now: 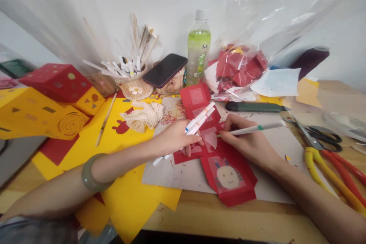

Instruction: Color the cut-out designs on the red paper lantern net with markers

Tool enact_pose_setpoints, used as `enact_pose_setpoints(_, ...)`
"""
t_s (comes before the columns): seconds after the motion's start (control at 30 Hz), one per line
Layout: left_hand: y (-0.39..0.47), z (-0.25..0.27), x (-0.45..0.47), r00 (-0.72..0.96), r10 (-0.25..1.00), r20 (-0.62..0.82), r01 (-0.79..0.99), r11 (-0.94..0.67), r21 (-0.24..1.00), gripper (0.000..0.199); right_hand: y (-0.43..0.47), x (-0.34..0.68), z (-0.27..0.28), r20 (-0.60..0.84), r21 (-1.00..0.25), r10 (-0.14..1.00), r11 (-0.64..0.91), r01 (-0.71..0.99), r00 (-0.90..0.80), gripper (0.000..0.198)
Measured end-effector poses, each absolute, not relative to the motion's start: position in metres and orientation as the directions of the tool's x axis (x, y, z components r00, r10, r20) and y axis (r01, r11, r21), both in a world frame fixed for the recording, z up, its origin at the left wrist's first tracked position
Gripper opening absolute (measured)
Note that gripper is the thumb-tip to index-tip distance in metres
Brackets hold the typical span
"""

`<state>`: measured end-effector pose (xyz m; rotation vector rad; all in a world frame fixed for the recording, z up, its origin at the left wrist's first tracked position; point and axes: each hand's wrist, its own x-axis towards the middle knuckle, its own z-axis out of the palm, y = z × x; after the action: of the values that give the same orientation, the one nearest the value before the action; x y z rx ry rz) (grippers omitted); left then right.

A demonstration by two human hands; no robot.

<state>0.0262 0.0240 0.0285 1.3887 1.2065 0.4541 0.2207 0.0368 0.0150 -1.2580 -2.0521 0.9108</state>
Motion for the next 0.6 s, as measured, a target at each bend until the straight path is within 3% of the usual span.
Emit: enact_pose_setpoints(0.6, 0.023, 0.036, 0.029, 0.344, 0.856, -0.385, 0.462, 0.202, 0.863, 0.01, 0.032, 0.221, 0.017, 0.083, -0.742, 0.88, 0.368, 0.56, -0.468, 0.02)
